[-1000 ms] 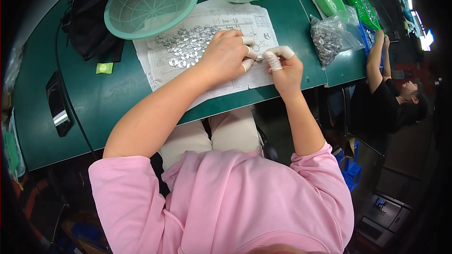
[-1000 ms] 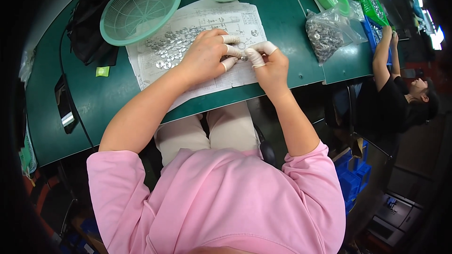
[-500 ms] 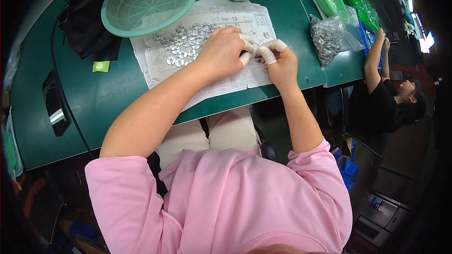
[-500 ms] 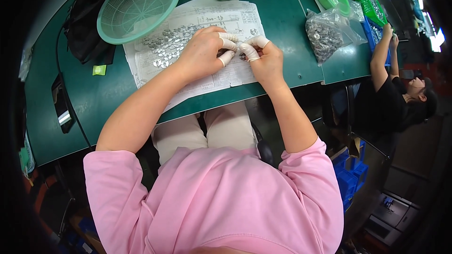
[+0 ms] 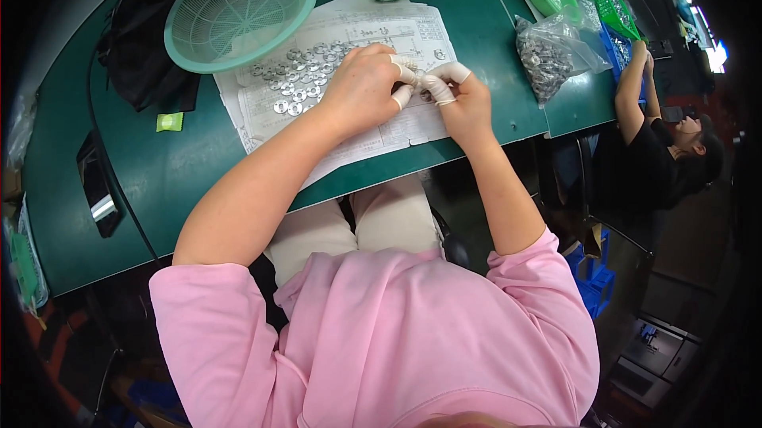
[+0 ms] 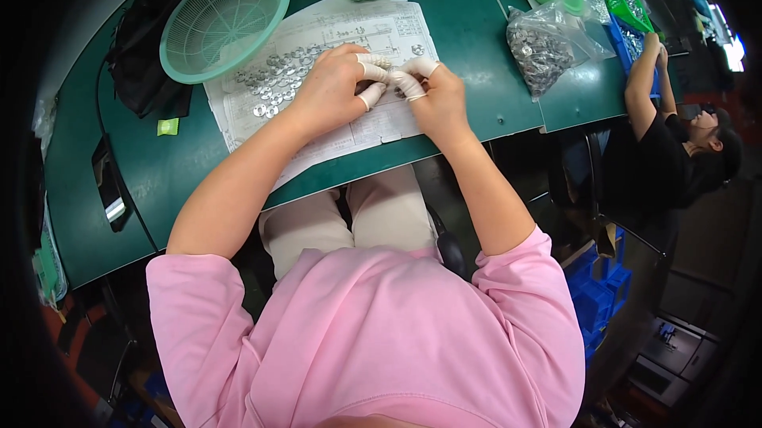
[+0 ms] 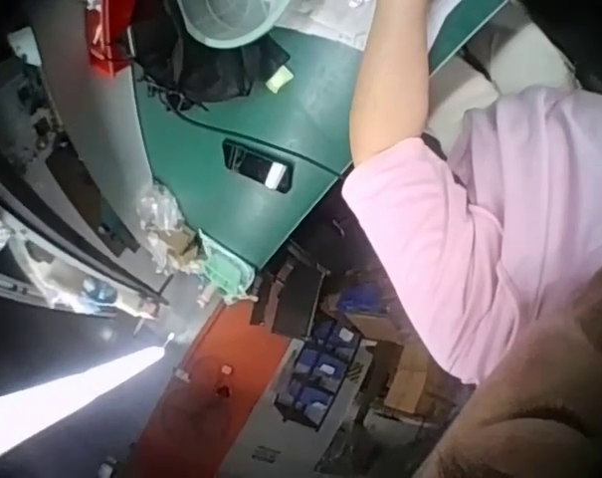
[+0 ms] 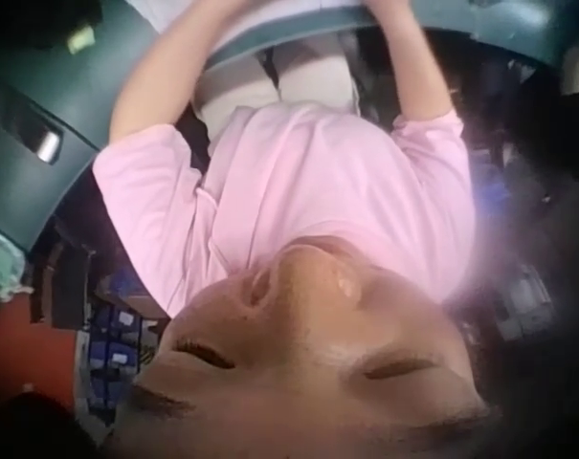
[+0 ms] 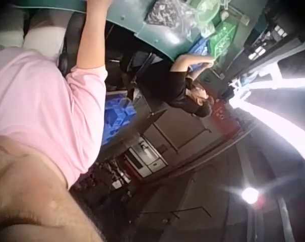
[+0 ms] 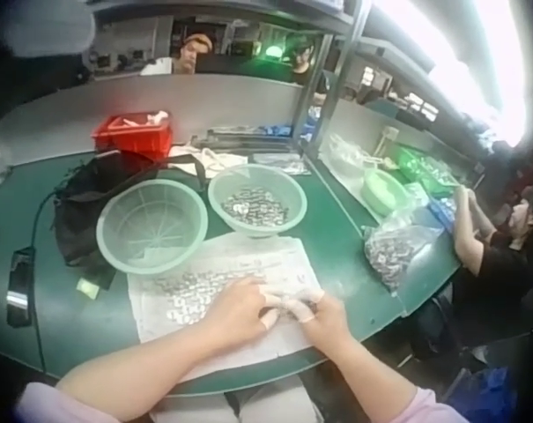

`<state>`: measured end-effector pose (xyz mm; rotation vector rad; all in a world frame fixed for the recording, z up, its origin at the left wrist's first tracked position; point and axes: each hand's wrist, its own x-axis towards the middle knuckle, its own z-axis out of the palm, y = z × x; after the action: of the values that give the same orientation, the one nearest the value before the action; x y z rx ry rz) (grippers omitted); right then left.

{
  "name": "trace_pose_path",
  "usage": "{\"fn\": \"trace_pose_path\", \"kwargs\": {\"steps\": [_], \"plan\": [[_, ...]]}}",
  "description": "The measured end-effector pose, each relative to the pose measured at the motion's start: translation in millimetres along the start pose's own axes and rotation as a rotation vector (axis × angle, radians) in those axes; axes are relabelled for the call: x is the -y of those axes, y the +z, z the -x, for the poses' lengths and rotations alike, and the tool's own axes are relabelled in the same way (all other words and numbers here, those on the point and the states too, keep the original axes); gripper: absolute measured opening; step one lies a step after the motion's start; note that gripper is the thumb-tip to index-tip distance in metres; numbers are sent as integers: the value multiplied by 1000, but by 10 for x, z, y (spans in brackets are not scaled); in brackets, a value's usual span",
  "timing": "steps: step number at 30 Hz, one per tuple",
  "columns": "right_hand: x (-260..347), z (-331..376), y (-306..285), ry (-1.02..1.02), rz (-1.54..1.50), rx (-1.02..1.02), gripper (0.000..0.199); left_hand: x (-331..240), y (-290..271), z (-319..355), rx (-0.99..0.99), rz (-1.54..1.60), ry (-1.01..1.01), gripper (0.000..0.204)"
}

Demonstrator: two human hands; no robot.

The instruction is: Inspecting and sorting small metal washers or hardware components at a manual workstation.

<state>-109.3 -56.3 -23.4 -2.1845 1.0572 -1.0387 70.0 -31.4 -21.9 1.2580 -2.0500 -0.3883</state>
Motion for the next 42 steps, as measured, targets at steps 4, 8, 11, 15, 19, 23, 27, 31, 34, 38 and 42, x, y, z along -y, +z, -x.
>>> {"fn": "trace_pose_path", "kwargs": {"steps": [4, 8, 11, 15, 19, 23, 27, 31, 34, 38, 42], "plan": [[-38, 12, -44, 278, -361, -56, 10, -63, 15, 3, -20, -46, 28, 18], [-39, -29, -65, 410, -495, -162, 10, -171, 108, 6, -130, -130, 56, 17], [-36, -37, -59, 394, -522, -209, 11, -206, 160, 1, -214, -225, 137, 17], [-33, -37, -69, 397, -516, -248, 10, -211, 140, -31, -170, -99, 107, 17], [-25, -31, -89, 451, -476, -228, 11, -182, 80, -38, -194, -94, 116, 13], [-8, -55, -114, 436, -476, -130, 11, -142, 5, -2, 47, 3, -22, 13], [52, -42, -181, 425, -340, -63, 10, -93, -1, 0, -10, -29, -31, 13], [7, 20, -84, 347, -364, -7, 10, -92, 36, 27, -80, -69, 2, 13], [-7, 29, -92, 359, -284, 1, 9, -88, 31, 22, -40, -53, -16, 14], [-14, 35, -62, 321, -296, -11, 11, -75, 23, 16, -23, -35, -36, 14], [-13, 88, -45, 60, 10, -47, 13, -82, 33, 27, -23, -31, -44, 14]]}}
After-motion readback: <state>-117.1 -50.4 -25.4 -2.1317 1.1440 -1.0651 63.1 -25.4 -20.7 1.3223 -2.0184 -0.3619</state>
